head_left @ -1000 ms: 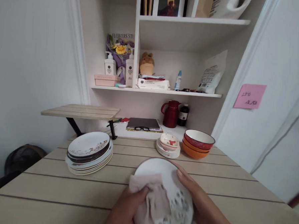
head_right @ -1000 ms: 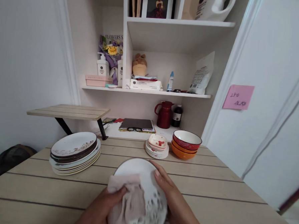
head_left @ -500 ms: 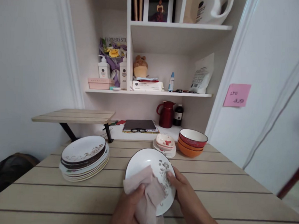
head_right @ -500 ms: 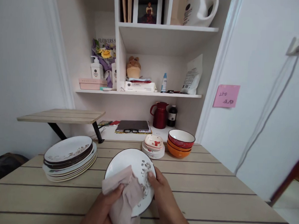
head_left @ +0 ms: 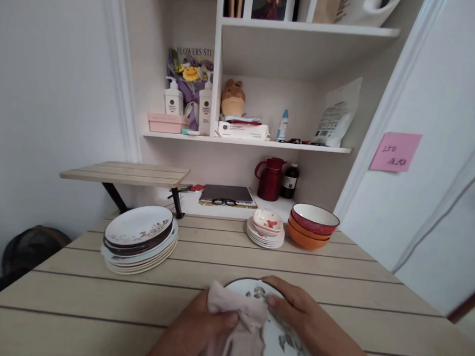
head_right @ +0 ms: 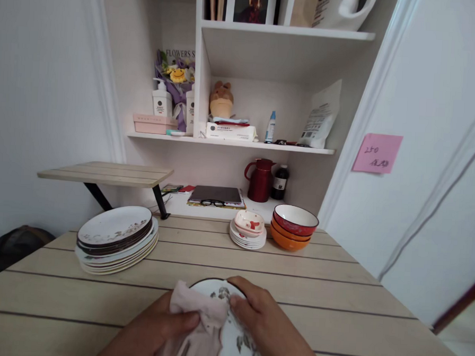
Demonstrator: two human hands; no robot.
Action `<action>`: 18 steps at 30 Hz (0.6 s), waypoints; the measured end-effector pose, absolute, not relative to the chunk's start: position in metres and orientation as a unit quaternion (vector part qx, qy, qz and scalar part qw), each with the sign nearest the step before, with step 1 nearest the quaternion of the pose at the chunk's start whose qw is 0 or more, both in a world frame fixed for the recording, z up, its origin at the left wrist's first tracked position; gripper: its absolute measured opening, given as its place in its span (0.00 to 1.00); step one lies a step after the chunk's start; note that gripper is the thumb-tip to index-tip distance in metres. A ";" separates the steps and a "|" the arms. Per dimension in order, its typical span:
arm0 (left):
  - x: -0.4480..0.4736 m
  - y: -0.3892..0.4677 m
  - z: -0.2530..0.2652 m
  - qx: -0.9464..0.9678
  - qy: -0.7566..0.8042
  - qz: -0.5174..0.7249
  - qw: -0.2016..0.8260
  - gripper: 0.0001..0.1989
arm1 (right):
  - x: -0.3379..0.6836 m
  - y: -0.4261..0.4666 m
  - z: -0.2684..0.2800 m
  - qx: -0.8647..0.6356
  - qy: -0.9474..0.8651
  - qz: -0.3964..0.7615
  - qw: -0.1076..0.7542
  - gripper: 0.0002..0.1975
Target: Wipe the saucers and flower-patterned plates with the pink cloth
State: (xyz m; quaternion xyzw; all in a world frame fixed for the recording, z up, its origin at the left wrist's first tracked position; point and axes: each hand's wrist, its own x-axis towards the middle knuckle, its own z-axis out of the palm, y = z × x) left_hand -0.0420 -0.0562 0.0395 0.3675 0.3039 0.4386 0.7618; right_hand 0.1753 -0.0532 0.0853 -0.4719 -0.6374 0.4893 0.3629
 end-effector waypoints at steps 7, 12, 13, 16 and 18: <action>-0.031 -0.043 0.040 0.228 0.373 0.538 0.721 0.31 | 0.155 -0.047 0.078 -0.368 -0.385 0.655 0.536 0.32; -0.028 -0.039 0.032 0.186 0.389 0.584 0.688 0.37 | 0.134 -0.046 0.053 -0.370 -0.298 0.699 0.534 0.37; -0.027 -0.039 0.031 0.193 0.400 0.589 0.675 0.37 | 0.133 -0.046 0.050 -0.387 -0.270 0.701 0.534 0.35; -0.025 -0.038 0.031 0.252 0.445 0.592 0.623 0.35 | 0.135 -0.043 0.045 -0.406 -0.228 0.706 0.534 0.29; -0.028 -0.036 0.034 0.314 0.489 0.587 0.563 0.31 | 0.140 -0.042 0.045 -0.400 -0.229 0.709 0.534 0.28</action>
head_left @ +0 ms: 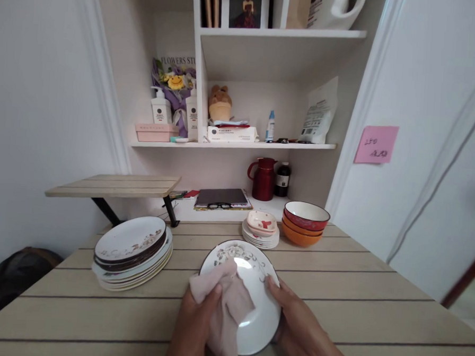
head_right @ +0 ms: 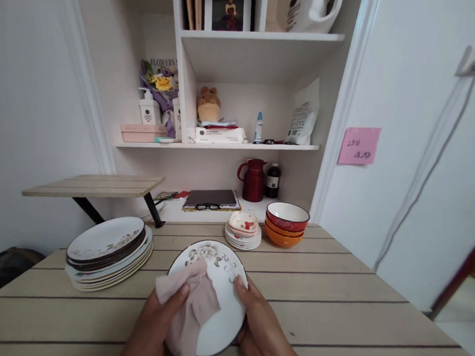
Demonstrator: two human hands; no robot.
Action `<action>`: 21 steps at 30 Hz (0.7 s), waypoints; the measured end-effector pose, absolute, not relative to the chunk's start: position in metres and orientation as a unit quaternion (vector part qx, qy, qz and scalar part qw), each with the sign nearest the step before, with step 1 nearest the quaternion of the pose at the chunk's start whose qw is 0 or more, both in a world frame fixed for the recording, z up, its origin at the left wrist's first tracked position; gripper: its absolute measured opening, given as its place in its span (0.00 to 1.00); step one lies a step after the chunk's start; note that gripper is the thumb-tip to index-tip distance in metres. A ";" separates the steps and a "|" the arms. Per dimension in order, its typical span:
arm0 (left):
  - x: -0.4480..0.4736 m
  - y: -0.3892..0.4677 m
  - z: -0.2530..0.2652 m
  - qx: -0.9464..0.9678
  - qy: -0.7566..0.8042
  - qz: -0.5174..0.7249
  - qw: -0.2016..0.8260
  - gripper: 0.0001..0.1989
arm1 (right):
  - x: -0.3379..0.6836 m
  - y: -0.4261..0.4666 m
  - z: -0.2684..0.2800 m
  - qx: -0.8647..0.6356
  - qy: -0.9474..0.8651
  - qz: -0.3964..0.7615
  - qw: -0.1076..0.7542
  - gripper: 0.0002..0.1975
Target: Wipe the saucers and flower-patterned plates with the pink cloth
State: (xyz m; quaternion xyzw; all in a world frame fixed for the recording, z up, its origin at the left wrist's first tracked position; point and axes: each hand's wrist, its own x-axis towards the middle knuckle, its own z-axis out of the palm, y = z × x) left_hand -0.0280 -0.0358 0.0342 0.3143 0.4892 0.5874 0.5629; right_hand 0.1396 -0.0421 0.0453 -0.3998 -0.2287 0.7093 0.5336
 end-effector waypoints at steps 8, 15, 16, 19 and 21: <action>-0.051 -0.035 0.038 0.498 0.575 0.599 0.251 0.18 | 0.140 -0.044 0.033 -0.291 -0.179 0.790 0.509 0.30; -0.050 -0.033 0.039 0.484 0.574 0.601 0.273 0.18 | 0.139 -0.043 0.029 -0.183 -0.159 0.875 0.420 0.26; -0.053 -0.033 0.041 0.481 0.577 0.617 0.236 0.18 | 0.138 -0.042 0.028 -0.182 -0.158 0.877 0.416 0.27; -0.063 -0.038 0.044 0.511 0.558 0.654 0.017 0.18 | 0.134 -0.040 0.021 -0.222 -0.135 0.872 0.416 0.27; -0.064 -0.044 0.046 0.568 0.514 0.631 -0.120 0.20 | 0.132 -0.040 0.017 -0.249 -0.121 0.853 0.443 0.26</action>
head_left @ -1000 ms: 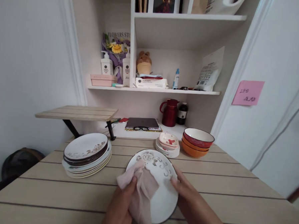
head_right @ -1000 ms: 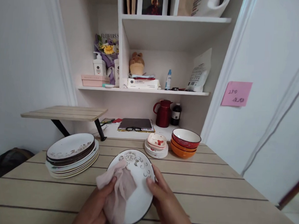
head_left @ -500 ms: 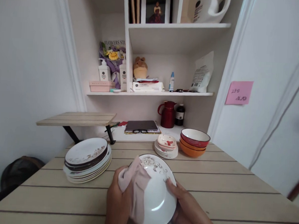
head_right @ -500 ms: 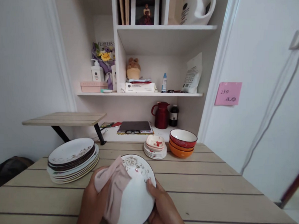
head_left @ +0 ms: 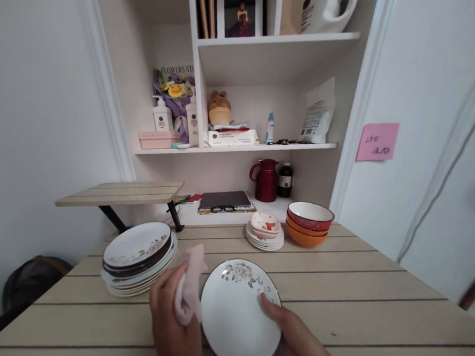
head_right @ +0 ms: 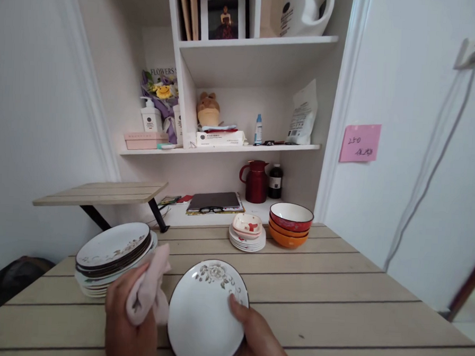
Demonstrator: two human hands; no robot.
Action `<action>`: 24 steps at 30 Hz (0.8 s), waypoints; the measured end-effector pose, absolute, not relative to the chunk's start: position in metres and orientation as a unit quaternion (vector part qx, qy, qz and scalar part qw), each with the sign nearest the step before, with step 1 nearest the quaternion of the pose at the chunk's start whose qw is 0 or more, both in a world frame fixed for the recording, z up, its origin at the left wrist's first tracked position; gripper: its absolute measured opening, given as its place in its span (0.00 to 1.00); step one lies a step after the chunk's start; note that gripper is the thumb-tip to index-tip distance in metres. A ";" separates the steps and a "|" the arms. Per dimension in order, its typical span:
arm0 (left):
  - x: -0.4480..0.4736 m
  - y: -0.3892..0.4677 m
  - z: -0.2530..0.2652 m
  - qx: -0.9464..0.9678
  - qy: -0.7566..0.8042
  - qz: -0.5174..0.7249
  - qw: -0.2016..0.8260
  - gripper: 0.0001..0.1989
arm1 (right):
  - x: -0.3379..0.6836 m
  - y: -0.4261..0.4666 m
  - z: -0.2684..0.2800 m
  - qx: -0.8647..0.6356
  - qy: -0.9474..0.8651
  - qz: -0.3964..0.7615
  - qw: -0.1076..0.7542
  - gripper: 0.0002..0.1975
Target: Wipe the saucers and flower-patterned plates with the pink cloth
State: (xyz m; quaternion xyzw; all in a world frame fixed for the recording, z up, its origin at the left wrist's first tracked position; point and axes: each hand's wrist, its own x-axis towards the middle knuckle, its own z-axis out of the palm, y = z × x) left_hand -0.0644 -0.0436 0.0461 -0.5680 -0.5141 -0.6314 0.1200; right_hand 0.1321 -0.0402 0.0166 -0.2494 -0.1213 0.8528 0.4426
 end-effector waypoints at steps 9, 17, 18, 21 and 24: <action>-0.027 -0.039 0.025 -0.830 -0.448 -0.332 0.006 0.45 | 0.120 -0.048 0.031 -0.267 -0.188 0.812 0.484 0.15; -0.044 -0.044 0.027 -0.796 -0.371 -0.398 -0.264 0.53 | 0.131 -0.048 0.032 -0.219 -0.147 0.870 0.417 0.21; -0.045 -0.045 0.032 -0.780 -0.395 -0.423 -0.238 0.49 | 0.132 -0.048 0.031 -0.221 -0.142 0.865 0.427 0.21; -0.048 -0.043 0.042 -0.765 -0.441 -0.461 -0.091 0.26 | 0.134 -0.046 0.031 -0.230 -0.131 0.843 0.469 0.22; -0.052 -0.043 0.046 -0.730 -0.485 -0.478 -0.066 0.14 | 0.135 -0.044 0.027 -0.252 -0.121 0.832 0.479 0.24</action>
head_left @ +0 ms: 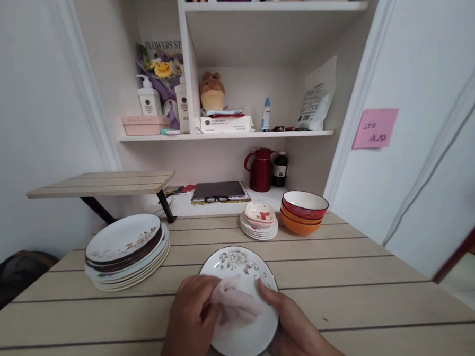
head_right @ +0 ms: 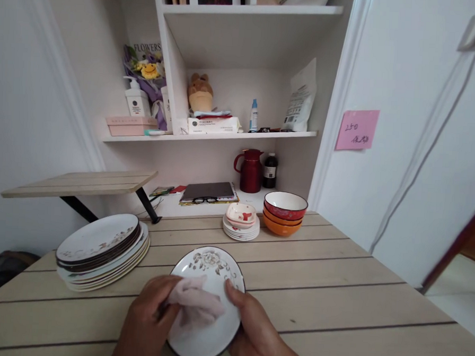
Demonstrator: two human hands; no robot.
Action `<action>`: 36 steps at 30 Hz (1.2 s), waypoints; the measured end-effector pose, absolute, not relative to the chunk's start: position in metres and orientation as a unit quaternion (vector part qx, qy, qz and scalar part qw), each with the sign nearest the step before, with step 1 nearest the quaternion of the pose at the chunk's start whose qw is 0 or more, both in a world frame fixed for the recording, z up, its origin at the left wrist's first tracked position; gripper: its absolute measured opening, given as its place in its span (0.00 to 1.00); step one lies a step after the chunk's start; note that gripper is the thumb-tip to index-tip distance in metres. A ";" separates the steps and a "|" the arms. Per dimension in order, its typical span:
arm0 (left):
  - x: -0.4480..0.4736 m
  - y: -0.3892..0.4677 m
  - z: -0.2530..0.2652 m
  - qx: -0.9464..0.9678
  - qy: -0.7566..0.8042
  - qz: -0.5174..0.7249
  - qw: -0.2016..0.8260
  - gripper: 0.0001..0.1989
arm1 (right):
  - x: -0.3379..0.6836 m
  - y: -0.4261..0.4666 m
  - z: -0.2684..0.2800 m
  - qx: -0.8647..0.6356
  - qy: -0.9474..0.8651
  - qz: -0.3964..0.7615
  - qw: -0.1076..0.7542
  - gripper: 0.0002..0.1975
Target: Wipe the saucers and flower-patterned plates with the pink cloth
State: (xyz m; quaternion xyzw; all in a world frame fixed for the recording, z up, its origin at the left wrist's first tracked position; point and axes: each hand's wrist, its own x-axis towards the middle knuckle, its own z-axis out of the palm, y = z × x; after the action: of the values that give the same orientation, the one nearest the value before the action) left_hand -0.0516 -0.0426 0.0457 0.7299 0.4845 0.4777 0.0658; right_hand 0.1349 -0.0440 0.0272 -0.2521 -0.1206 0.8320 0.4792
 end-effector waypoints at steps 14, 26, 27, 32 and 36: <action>-0.024 -0.045 0.017 0.821 0.463 0.330 0.061 0.36 | 0.132 -0.045 0.028 -0.258 -0.155 0.815 0.495 0.20; -0.042 -0.042 0.028 0.763 0.482 0.428 -0.054 0.15 | 0.129 -0.046 0.034 -0.266 -0.190 0.808 0.489 0.23; -0.039 -0.043 0.027 0.770 0.489 0.408 -0.038 0.19 | 0.129 -0.047 0.034 -0.276 -0.199 0.801 0.493 0.23; -0.026 -0.050 0.036 0.832 0.454 0.319 0.008 0.13 | 0.132 -0.046 0.034 -0.284 -0.191 0.809 0.477 0.26; -0.028 -0.049 0.040 0.873 0.403 0.276 -0.012 0.09 | 0.136 -0.041 0.035 -0.275 -0.158 0.832 0.456 0.28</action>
State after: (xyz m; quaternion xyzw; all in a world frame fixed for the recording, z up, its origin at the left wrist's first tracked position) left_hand -0.0284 -0.0493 0.0400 0.8726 0.4030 0.2757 -0.0118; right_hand 0.1355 -0.0406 0.0355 -0.2750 -0.1577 0.8315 0.4562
